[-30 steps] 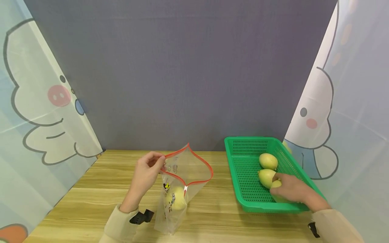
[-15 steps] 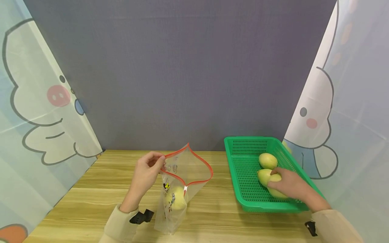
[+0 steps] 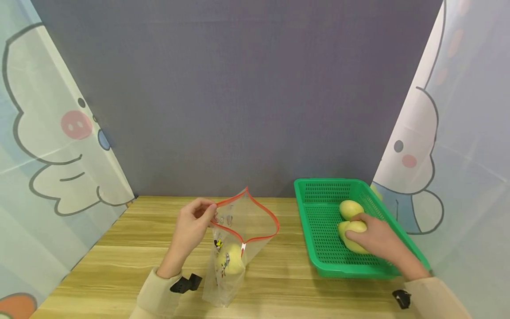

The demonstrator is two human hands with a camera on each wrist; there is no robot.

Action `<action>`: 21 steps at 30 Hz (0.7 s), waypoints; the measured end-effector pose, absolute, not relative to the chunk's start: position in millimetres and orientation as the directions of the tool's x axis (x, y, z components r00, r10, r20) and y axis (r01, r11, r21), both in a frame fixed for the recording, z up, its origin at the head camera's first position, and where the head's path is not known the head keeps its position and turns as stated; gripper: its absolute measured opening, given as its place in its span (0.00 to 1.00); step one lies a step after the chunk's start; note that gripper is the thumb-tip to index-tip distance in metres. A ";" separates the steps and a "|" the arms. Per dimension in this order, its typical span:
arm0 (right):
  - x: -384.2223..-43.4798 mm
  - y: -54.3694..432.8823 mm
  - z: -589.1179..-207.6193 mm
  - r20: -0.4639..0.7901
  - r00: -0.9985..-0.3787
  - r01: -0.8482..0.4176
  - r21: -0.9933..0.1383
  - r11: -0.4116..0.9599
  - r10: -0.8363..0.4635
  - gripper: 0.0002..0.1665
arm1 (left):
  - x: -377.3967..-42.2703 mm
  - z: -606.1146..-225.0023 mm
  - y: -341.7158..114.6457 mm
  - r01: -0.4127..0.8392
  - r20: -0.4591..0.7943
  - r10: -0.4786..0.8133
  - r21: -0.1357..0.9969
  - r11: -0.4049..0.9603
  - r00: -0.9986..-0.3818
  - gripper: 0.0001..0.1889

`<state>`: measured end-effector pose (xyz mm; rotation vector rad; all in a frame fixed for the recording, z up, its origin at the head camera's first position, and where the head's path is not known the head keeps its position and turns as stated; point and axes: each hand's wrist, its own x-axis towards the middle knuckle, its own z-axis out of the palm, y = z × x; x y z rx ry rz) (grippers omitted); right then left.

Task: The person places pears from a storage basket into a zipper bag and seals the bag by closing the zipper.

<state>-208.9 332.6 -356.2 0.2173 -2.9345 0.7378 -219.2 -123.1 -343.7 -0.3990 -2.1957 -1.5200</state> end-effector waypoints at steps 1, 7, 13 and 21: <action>-208.7 331.0 -355.3 0.146 -0.984 -0.163 -0.465 0.870 -0.106 0.32 | -219.1 -343.6 -123.0 0.468 0.504 -0.011 0.810 0.354 -0.864 0.04; -207.2 319.5 -348.4 0.191 -0.977 -0.175 -0.476 0.862 -0.092 0.32 | -219.1 -343.0 -122.6 0.467 0.503 -0.013 0.811 0.352 -0.864 0.04; -203.4 305.4 -340.8 0.216 -0.972 -0.190 -0.502 0.844 -0.090 0.33 | -219.0 -342.5 -122.4 0.469 0.508 -0.021 0.809 0.356 -0.861 0.04; -198.9 286.1 -332.0 0.247 -0.964 -0.215 -0.515 0.830 -0.097 0.31 | -218.6 -342.8 -123.2 0.459 0.497 -0.020 0.814 0.356 -0.867 0.05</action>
